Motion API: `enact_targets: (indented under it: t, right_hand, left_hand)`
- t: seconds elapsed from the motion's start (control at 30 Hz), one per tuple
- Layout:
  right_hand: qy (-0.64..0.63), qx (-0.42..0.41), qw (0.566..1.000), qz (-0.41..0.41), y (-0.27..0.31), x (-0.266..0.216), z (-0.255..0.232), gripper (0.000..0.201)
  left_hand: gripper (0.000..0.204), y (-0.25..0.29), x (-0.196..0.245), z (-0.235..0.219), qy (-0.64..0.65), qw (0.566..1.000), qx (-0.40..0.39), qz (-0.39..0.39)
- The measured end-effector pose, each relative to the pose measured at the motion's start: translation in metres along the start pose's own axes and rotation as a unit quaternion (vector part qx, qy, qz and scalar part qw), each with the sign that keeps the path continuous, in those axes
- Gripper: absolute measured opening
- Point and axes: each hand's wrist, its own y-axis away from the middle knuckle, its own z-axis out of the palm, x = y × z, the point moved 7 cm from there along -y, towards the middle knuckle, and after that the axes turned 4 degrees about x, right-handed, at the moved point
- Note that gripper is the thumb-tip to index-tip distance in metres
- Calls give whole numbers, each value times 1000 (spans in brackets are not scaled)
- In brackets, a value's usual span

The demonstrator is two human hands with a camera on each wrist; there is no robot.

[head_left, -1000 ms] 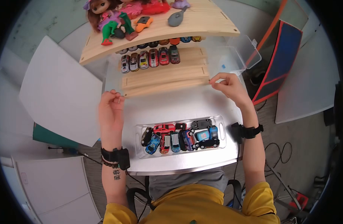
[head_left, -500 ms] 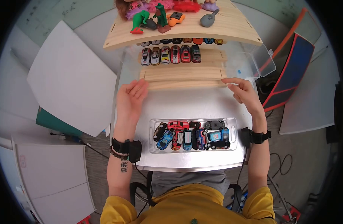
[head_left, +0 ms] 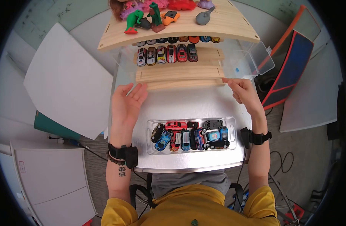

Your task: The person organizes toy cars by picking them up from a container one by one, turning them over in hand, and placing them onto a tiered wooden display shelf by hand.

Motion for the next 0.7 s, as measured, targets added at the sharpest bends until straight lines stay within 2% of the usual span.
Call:
enact_targets:
  t: [0.63,0.7]
  right_hand:
    - [-33,9,999,29,-3,9,5,42]
    - [-19,14,999,29,-3,7,5,41]
  left_hand:
    - [24,1,-3,5,11,1000,-18,2]
    - [26,-1,-2,-1,17,1000,7,1]
